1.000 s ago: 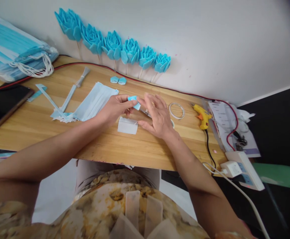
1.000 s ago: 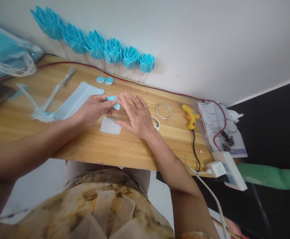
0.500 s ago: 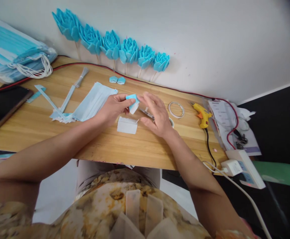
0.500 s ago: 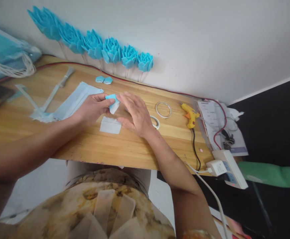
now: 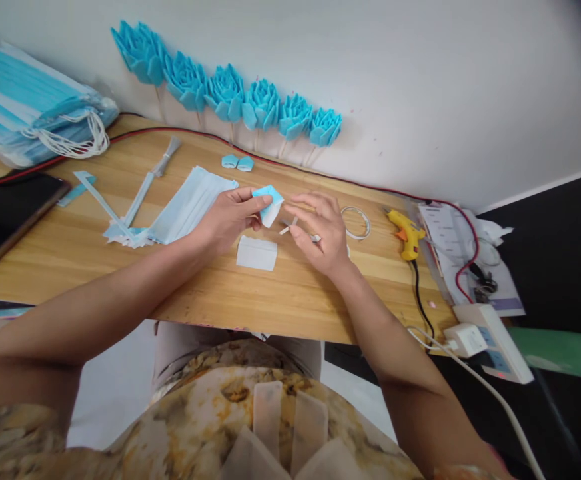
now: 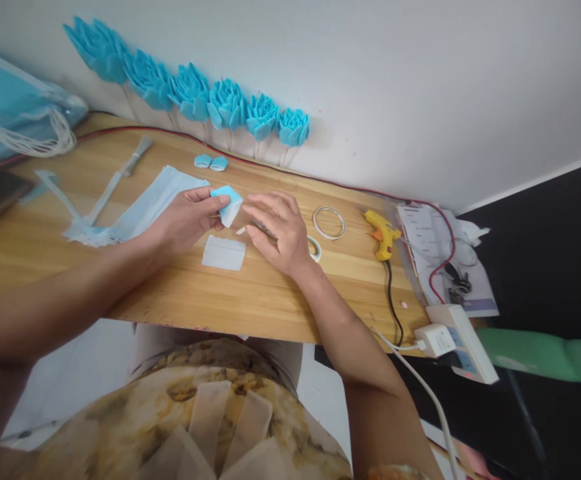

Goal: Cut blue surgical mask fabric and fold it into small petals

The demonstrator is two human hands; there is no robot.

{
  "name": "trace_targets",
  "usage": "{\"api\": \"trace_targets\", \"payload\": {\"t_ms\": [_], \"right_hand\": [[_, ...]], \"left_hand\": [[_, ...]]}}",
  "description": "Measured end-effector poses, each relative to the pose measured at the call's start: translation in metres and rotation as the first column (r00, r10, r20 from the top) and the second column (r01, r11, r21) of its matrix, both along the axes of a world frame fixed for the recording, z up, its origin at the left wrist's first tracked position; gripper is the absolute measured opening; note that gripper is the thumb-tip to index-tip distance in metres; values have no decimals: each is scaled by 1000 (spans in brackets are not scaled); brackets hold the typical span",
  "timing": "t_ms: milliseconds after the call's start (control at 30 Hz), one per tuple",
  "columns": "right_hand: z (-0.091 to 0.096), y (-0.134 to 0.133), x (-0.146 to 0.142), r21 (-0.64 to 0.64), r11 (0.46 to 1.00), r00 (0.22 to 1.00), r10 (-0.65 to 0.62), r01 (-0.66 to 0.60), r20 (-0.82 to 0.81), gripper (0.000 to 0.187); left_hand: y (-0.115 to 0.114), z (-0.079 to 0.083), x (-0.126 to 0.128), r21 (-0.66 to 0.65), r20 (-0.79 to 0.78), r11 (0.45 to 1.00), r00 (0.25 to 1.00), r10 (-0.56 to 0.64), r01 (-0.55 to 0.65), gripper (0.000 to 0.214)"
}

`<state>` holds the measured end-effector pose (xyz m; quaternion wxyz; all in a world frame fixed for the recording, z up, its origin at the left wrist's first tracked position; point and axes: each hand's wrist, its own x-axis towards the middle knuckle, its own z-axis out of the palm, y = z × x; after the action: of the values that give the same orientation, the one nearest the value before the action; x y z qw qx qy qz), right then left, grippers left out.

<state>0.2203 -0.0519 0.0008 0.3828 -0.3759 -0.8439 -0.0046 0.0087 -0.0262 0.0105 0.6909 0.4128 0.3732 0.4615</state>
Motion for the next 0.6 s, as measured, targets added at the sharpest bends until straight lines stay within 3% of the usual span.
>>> {"api": "trace_targets", "payload": {"t_ms": [267, 433, 600], "right_hand": [[-6, 5, 2, 21, 996, 996, 82, -82, 35, 41], [-5, 4, 3, -23, 999, 999, 37, -36, 35, 43], [-4, 5, 4, 14, 997, 997, 71, -71, 16, 40]], "left_hand": [[-1, 0, 1, -20, 27, 999, 999, -38, 39, 20], [-1, -1, 0, -25, 31, 998, 997, -64, 65, 17], [-1, -3, 0, -10, 29, 997, 996, -80, 81, 19]]}}
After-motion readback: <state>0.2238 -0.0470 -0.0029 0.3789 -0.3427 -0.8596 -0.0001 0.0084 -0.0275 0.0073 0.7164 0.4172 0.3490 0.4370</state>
